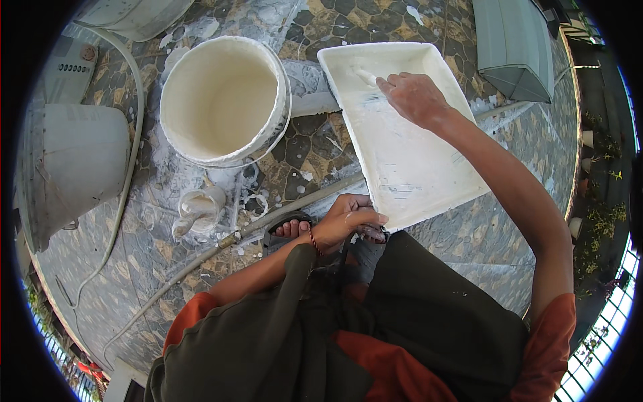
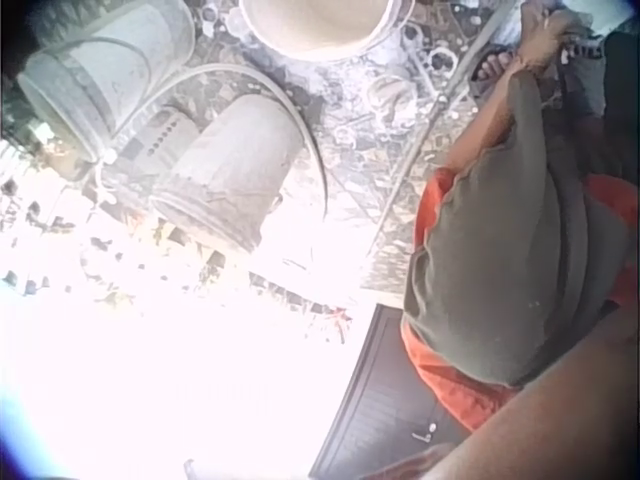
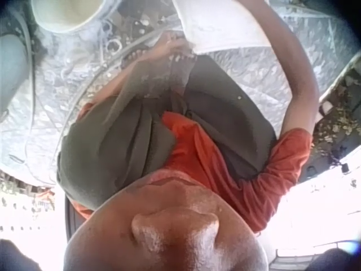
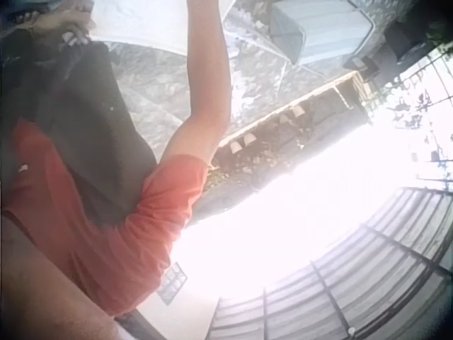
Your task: Mixing and preparing white paint in a plastic tray using a paint brush while working on a tiled outdoor floor.
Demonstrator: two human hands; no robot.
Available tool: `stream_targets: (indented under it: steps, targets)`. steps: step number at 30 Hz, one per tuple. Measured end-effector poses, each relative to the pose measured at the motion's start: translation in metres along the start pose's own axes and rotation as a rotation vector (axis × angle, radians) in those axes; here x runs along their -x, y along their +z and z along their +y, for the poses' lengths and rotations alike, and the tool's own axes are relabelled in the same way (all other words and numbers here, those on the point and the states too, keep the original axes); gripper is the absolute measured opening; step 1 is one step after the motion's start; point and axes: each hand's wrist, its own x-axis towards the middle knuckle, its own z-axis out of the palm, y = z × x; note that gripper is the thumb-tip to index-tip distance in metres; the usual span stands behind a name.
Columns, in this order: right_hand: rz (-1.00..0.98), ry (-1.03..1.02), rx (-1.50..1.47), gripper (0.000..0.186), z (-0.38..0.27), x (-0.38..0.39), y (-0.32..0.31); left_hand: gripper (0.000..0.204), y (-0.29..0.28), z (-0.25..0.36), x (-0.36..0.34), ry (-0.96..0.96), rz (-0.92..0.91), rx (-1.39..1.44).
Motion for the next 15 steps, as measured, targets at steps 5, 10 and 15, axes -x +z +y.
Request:
stream_targets:
  steps: [5, 10, 15]
  targets:
    - [-0.004, 0.074, -0.105, 0.024, 0.007, -0.002, -0.007, 0.034, 0.0, -0.001, 0.0, 0.008, 0.001, -0.014]
    - [-0.081, 0.127, -0.121, 0.024, -0.008, -0.002, -0.007, 0.034, 0.002, 0.0, -0.001, 0.019, 0.012, -0.011]
    - [0.059, 0.112, -0.307, 0.015, -0.022, -0.015, -0.02, 0.034, 0.001, -0.002, -0.001, 0.007, 0.024, -0.022]
